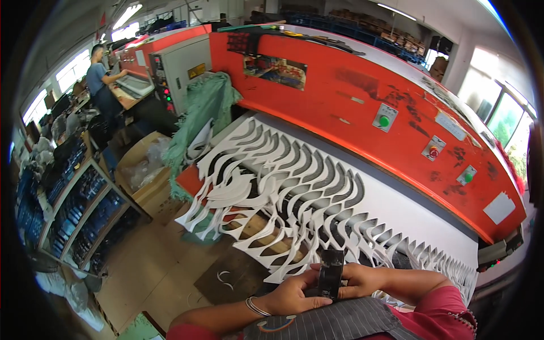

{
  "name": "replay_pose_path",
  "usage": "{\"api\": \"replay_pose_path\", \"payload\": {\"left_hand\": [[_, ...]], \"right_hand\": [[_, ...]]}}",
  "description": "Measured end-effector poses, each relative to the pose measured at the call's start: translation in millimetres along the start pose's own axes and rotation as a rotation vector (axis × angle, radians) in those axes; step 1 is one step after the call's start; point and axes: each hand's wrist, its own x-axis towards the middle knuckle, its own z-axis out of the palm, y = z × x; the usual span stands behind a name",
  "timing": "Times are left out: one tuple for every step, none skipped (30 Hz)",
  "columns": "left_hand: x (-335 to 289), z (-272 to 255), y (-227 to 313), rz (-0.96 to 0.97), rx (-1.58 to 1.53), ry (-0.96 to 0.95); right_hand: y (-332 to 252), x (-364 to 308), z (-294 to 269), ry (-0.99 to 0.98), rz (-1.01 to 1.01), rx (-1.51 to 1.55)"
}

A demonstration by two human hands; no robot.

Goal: Operating a hydraulic clicker press to cut shoe upper components from a synthetic material sheet using a hand-held die.

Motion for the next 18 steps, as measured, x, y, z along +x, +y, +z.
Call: {"api": "replay_pose_path", "payload": {"left_hand": [[-5, 4, -1, 0.059, -0.025, 0.027], [-12, 5, 1, 0.057, -0.025, 0.038], [-20, 5, 5, -0.007, 0.019, 0.066], [-26, 8, 7, -0.073, 0.062, 0.095], [-30, 14, 7, -0.076, 0.057, 0.101], [-33, 19, 6, -0.033, 0.017, 0.172], [-37, 22, 7, 0.011, -0.018, 0.247], [-39, 22, 7, 0.007, -0.017, 0.249], [-42, 23, 7, -0.026, 0.124, 0.251], [-43, 24, 7, -0.056, 0.263, 0.252], [-43, 26, 5, -0.058, 0.261, 0.25], [-43, 28, 1, -0.049, 0.254, 0.303], [-43, 28, -2, -0.038, 0.247, 0.357], [-42, 28, -5, -0.039, 0.244, 0.354], [-40, 29, -7, -0.006, 0.22, 0.379], [-37, 29, -8, 0.021, 0.194, 0.391], [-34, 29, -10, 0.013, 0.188, 0.376], [-30, 26, -10, 0.004, 0.222, 0.375]], "right_hand": [[10, 3, 7, 0.001, -0.027, 0.006], [15, 5, 11, 0.005, -0.053, 0.012], [18, 8, 13, -0.003, -0.054, 0.014], [19, 12, 15, -0.017, -0.082, 0.016], [20, 14, 19, -0.028, -0.108, 0.019], [21, 13, 24, -0.008, -0.05, 0.03], [19, 16, 27, -0.013, -0.053, 0.032], [17, 18, 31, 0.019, -0.006, -0.049], [13, 19, 34, 0.053, 0.041, -0.13], [8, 19, 36, 0.053, 0.043, -0.128], [0, 20, 37, 0.107, 0.056, -0.126], [-6, 20, 38, 0.161, 0.068, -0.123], [-10, 22, 38, 0.163, 0.072, -0.122], [-14, 24, 38, 0.179, 0.099, -0.148], [-16, 27, 39, 0.195, 0.125, -0.172], [-14, 26, 41, 0.255, 0.112, -0.14], [-12, 28, 42, 0.264, 0.123, -0.129], [-9, 32, 41, 0.302, 0.1, -0.071]]}}
